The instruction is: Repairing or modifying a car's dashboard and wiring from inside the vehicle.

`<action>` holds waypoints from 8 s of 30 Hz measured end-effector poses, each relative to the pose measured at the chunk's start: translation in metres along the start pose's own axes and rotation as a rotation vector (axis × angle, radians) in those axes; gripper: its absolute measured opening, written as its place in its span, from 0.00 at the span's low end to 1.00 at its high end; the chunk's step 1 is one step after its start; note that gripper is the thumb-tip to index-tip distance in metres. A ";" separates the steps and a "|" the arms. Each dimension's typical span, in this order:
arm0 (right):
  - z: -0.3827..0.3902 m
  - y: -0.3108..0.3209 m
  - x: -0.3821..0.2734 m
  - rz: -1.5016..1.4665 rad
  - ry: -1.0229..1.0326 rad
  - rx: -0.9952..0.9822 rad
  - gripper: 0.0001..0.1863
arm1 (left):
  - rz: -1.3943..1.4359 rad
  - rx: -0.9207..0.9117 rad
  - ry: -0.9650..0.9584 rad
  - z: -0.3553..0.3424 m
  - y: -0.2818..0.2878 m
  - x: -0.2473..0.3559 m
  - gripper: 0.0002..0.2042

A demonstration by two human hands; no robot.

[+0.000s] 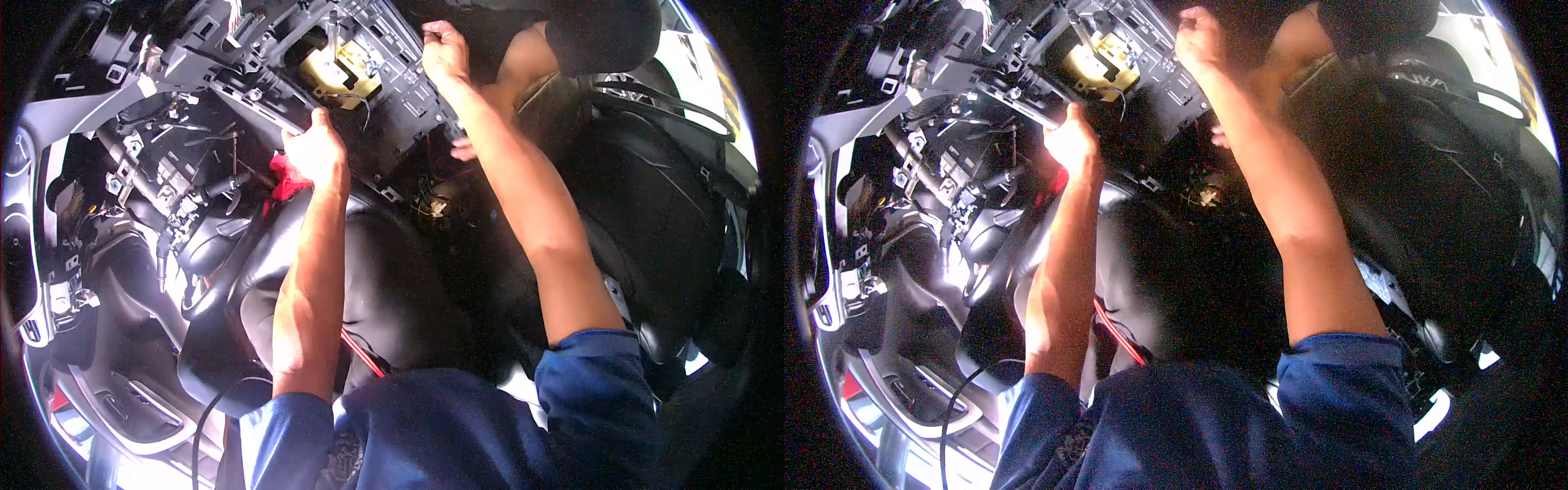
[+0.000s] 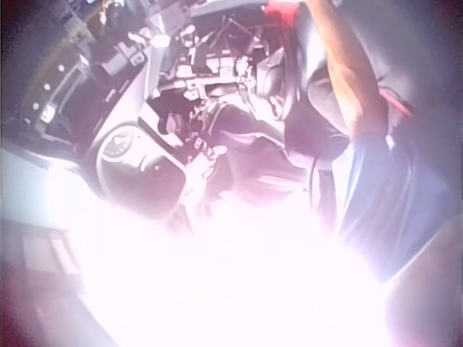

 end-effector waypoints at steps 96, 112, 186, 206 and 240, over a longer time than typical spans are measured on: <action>0.068 -0.050 -0.121 0.817 0.899 -0.800 0.08 | -0.056 0.035 -0.082 0.008 0.010 0.007 0.29; 0.064 -0.047 -0.109 0.898 0.755 -0.725 0.15 | -0.140 -0.033 -0.077 0.004 -0.002 0.004 0.35; 0.134 -0.038 -0.096 -0.260 0.031 -0.719 0.06 | 0.053 -0.370 -0.265 0.057 0.020 -0.007 0.36; 0.118 -0.087 -0.131 0.212 0.611 -0.784 0.08 | 0.214 -0.524 -0.186 0.045 -0.030 -0.039 0.39; 0.125 -0.083 -0.145 0.404 0.438 -0.762 0.12 | 0.010 -0.564 -0.183 0.044 -0.025 -0.034 0.50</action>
Point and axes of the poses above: each hand's wrist, its own z-axis away from the middle knuckle, its own y-axis out of the back of the hand, x = y × z, the point moved 9 cm from there along -z, towards the middle knuckle, and after that the axes turned 9 degrees about -x, right-handed, at the moved point
